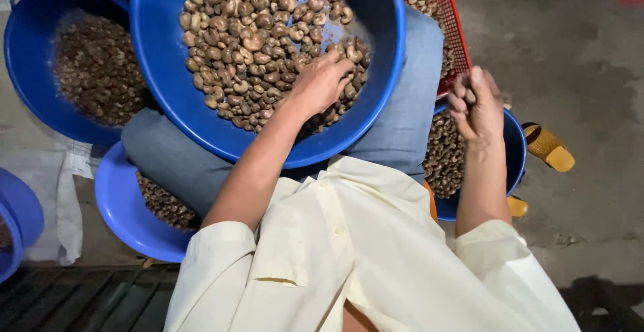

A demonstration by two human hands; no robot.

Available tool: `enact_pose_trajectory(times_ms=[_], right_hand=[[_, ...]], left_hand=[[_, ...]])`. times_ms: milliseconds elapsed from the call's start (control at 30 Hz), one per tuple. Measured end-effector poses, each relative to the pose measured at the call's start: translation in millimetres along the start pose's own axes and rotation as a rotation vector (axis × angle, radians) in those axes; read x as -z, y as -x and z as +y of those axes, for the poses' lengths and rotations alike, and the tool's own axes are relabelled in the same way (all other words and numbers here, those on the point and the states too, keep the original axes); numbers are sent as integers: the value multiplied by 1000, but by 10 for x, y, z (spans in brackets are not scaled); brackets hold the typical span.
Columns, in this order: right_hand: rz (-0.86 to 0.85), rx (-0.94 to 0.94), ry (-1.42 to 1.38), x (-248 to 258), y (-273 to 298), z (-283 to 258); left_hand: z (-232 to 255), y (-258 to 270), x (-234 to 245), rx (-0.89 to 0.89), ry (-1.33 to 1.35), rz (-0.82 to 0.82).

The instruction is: Manually sorting through a large quantity of nuts in a plastic bowl to remove defects or categorize them.

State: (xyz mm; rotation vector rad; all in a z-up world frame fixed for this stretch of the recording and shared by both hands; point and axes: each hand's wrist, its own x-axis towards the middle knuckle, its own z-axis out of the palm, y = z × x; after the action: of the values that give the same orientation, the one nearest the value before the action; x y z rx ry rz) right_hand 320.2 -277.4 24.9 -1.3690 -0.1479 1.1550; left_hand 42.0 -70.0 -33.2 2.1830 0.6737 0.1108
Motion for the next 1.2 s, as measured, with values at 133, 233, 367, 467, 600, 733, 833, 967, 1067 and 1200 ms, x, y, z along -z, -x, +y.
enact_pose_trajectory(times_ms=[133,233,367,467,600,733,833,967,1067,1200], right_hand=[[-178,67,-65,-407,-95,-199],[-157,54,-76,-340,-153,-161],[27,-24,14,326,-253,235],[277,-122,104,656,52,500],[-92,-390,-450,2121,96,1290],[380,-276,130,2099,413,1351],[552,-256,928,1944,397,1320],[369,295,1257,1908,79,1416],[301,293,991,1149,-32,989],[185,534,931,-155,98,214]], left_hand=[[-256,4,-187,-57,-200,41],[-312,114,-180,-43,-167,56],[-74,267,329,51,265,149],[32,265,576,157,739,165],[111,322,921,313,1232,145],[127,375,1012,258,1307,216],[177,327,997,396,1153,226],[302,190,901,472,452,63],[-56,78,296,357,11,147],[-471,-203,-409,344,-260,78]])
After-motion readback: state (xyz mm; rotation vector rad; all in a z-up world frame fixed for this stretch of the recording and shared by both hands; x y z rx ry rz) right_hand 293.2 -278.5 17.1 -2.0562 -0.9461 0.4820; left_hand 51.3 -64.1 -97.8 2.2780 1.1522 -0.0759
